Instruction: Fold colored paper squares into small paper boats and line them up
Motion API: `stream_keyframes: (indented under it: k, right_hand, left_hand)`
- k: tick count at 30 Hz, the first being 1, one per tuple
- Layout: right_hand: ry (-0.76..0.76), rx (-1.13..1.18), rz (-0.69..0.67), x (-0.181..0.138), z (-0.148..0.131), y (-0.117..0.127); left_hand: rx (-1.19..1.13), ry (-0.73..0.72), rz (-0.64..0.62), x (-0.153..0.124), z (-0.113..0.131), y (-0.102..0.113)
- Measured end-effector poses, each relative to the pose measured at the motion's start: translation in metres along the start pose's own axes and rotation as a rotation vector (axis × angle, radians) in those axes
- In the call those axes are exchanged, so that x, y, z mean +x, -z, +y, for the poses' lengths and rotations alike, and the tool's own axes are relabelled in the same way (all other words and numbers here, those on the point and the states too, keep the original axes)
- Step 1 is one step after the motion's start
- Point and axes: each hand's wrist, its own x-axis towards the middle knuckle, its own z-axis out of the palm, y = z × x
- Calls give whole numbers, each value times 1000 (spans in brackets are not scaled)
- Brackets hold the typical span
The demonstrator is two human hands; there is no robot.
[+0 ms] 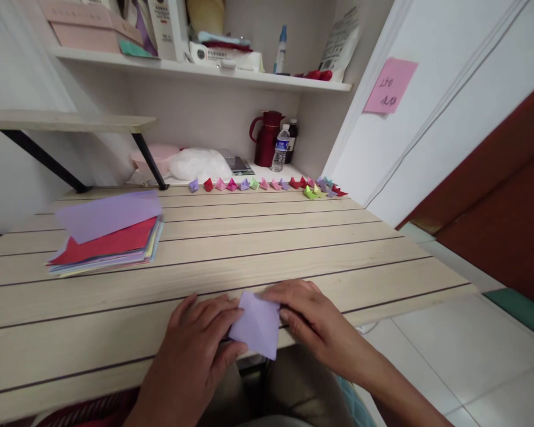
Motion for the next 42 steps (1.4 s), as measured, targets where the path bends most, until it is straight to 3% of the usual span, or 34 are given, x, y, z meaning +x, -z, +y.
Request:
stream_keyframes:
  k: [3, 6, 12, 17, 21, 33, 42]
  right_hand:
    - [-32, 2, 33, -3, -1, 2]
    - [30, -18, -66, -3, -4, 6]
    - [74, -91, -132, -2, -6, 8]
    - [47, -18, -123, -1, -7, 9]
    - [37, -8, -97, -1, -8, 8]
    - [36, -50, 36, 1, -5, -6]
    - [76, -39, -26, 0, -2, 2]
  left_hand:
    - [28, -13, 6, -1, -1, -1]
    - [76, -43, 18, -4, -1, -5]
    - [234, -76, 174, -10, 4, -10]
    - [158, -125, 130, -6, 2, -7]
    - [118, -77, 131, -4, 2, -7]
    - [160, -105, 122, -6, 0, -11]
    - [128, -89, 114, -7, -2, -14]
